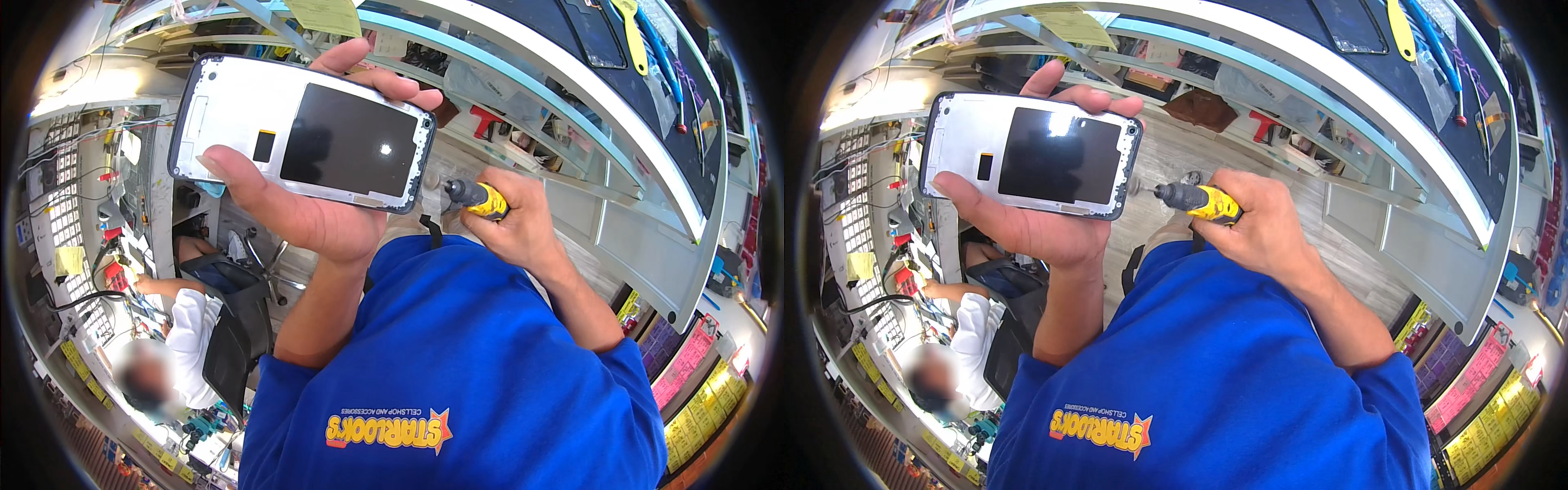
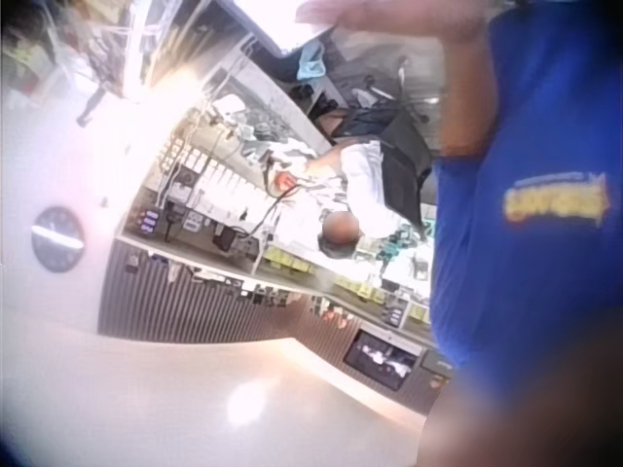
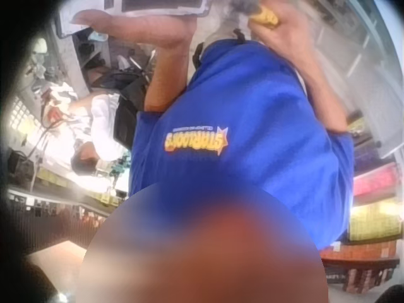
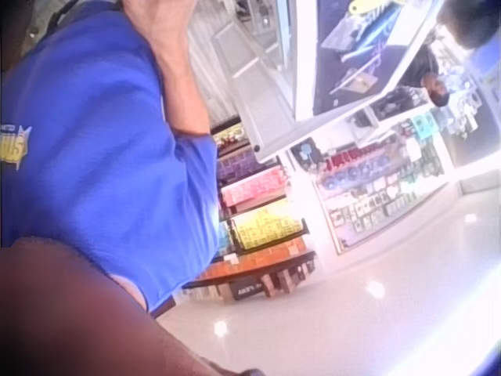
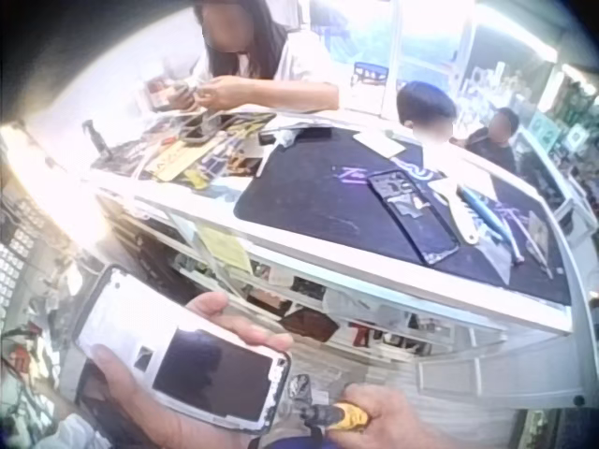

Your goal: The person disassembles a smartphone, removes the back cover and internal components, and uses a heat gun to apply heat around the screen edges. They then reassemble the phone by reconnecting internal cables and replacing the back cover.

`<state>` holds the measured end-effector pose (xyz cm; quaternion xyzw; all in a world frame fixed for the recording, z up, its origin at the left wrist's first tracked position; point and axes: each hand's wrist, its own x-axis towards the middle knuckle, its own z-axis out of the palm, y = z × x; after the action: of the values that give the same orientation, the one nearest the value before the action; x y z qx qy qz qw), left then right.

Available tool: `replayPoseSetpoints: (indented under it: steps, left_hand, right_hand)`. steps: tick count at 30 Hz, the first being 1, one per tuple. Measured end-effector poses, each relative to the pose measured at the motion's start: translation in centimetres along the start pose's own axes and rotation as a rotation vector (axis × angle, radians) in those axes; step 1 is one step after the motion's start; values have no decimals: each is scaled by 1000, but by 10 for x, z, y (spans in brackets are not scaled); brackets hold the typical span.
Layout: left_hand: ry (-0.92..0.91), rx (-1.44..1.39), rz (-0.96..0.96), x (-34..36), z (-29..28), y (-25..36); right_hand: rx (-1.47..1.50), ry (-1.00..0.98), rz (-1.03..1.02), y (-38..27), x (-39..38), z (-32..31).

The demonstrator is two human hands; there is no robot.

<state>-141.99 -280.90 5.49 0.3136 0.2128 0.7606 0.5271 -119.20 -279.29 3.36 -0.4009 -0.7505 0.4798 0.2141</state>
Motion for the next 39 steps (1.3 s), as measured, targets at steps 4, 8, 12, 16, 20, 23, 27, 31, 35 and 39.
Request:
replayPoseSetpoints:
  steps: [4, 8, 12, 16, 20, 23, 27, 31, 35, 39]
  left_hand:
    - [-46, -71, -13, 1, -1, -2]
    - [-88, -63, -15, 2, -3, -2]
    - [-92, -66, -31, 1, -2, -3]
    - [-128, -63, -3, 2, -2, -4]
    - [-147, -63, -10, 2, -1, -6]
    - [-145, -70, -10, 2, 1, -7]
    - [-135, -84, -13, 1, 3, -7]
    - [-134, -89, -9, 1, 4, -7]
    - [-129, -95, -6, 1, 4, -8]
    - [-106, -71, -20, -1, 4, -9]
  right_hand:
    - [-3, 22, 1, 1, 0, -1]
    - [-14, 25, 6, 1, -2, -3]
    - [-9, 29, 1, 1, -3, -3]
    - [-3, 70, 27, 2, -4, -4]
    - [2, 52, 18, 2, -5, -6]
    - [-12, 85, 18, 4, -5, -6]
    - [-2, 97, 20, 4, -5, -4]
    - [15, 73, 39, 4, -7, -5]
    - [8, 80, 34, 5, -7, -4]
    - [19, 55, 24, 4, -9, -3]
